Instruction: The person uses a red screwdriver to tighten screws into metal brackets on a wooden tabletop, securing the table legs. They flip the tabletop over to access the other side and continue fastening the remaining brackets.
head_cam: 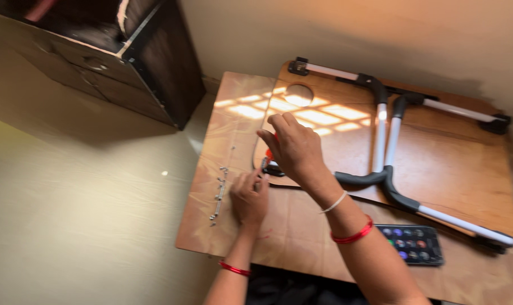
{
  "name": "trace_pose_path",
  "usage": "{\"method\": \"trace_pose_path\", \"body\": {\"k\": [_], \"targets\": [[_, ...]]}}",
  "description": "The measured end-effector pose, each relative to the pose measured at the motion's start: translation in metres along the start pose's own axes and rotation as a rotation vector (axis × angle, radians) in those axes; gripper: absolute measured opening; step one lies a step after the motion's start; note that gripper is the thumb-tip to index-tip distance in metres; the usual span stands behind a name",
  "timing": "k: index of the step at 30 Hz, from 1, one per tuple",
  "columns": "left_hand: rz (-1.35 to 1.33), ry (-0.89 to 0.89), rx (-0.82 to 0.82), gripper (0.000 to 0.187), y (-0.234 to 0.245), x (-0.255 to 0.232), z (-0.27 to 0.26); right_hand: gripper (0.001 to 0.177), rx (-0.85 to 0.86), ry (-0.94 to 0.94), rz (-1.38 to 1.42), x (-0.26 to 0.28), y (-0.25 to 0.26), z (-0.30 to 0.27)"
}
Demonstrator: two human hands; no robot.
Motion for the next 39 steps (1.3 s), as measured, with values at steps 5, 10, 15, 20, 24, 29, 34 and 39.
{"method": "trace_pose_path", "body": {"k": [5, 10, 15, 20, 24, 29, 34, 39], "targets": [[-0.01, -0.051, -0.038, 0.026, 0.011, -0.009, -0.002, 0.03, -0.056, -0.003, 0.17, 0.0, -0.001, 0.002], [0.084, -0.025, -0.048, 0.031, 0.017, -0.013, 0.004, 0.013, 0.065, 0.026, 0.081, 0.006, -0.006, 0.005], [0.147, -0.115, -0.125, 0.03, 0.027, -0.023, 0.005, 0.039, 0.2, -0.108, -0.18, 0.002, -0.014, 0.017], [0.018, 0.025, 0.006, 0.024, 0.017, -0.007, -0.005, 0.04, 0.202, -0.074, -0.199, 0.019, -0.013, 0.026], [-0.259, 0.258, 0.214, 0.028, -0.013, 0.002, -0.024, 0.034, 0.173, 0.062, -0.117, 0.033, -0.012, 0.026], [-0.36, 0.311, 0.316, 0.034, -0.036, -0.018, -0.045, 0.035, 0.262, 0.059, -0.161, 0.027, -0.022, 0.025], [-0.386, 0.333, 0.319, 0.04, -0.037, -0.022, -0.044, 0.03, 0.246, 0.087, -0.08, 0.024, -0.012, 0.021], [-0.379, 0.317, 0.324, 0.045, -0.039, -0.029, -0.041, 0.028, 0.205, 0.098, -0.01, 0.016, 0.002, 0.019]]}}
Point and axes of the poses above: each hand's wrist, its own z-axis towards the middle knuckle, its own y-axis out of the back of the hand, x = y × z, the point moved 8 cm from there along z, towards the middle knuckle, and after that the axes turned 14 degrees about z, right-handed, at the moved point
